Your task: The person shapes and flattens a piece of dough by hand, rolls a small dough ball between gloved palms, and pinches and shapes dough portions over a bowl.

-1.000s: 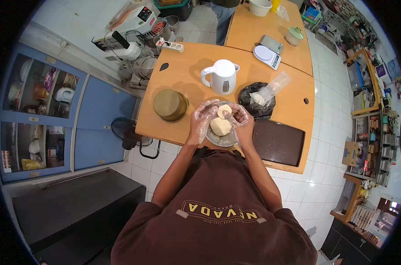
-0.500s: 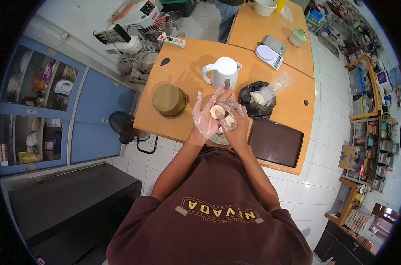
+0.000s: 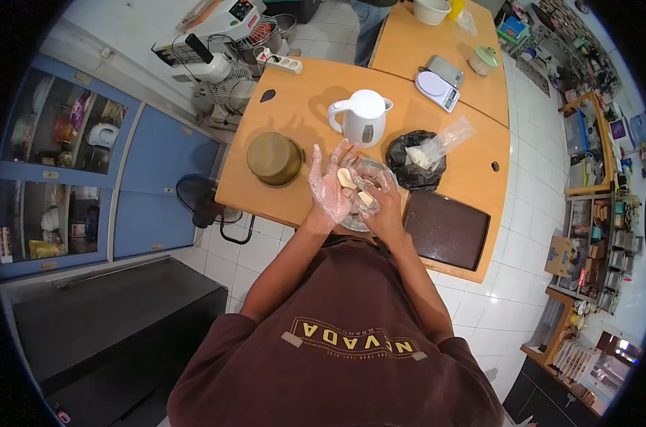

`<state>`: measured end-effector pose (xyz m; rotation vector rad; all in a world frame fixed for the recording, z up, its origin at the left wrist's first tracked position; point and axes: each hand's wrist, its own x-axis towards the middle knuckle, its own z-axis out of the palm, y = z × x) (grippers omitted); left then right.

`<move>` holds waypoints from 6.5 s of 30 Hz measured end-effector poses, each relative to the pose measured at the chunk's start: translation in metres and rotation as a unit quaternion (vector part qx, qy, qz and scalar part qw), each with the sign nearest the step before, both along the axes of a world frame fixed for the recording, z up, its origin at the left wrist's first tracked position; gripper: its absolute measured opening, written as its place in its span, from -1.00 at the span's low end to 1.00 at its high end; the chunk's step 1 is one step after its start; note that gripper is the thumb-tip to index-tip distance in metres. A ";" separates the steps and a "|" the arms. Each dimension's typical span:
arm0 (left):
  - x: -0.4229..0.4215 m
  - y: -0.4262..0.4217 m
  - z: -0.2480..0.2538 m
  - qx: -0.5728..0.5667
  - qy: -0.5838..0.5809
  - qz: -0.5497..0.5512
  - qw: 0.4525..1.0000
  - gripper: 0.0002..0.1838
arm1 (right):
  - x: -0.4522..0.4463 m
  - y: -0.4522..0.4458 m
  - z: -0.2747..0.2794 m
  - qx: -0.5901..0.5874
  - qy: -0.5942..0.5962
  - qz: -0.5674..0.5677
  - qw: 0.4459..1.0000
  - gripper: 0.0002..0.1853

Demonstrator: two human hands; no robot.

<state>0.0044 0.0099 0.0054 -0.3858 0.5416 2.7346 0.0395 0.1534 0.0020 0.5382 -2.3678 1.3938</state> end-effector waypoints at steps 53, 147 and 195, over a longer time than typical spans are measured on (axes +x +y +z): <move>0.021 -0.030 -0.036 -0.189 0.154 -0.134 0.961 -0.33 | -0.004 0.039 0.002 0.069 -0.126 0.093 0.985 -0.30; 0.015 -0.032 -0.038 -0.042 0.063 -0.128 0.989 -0.68 | -0.014 0.043 0.029 -0.030 -0.056 0.068 0.996 -0.61; 0.010 -0.033 -0.056 -0.157 0.122 -0.134 0.971 -0.61 | -0.015 0.045 0.005 -0.026 -0.020 0.020 0.999 -0.74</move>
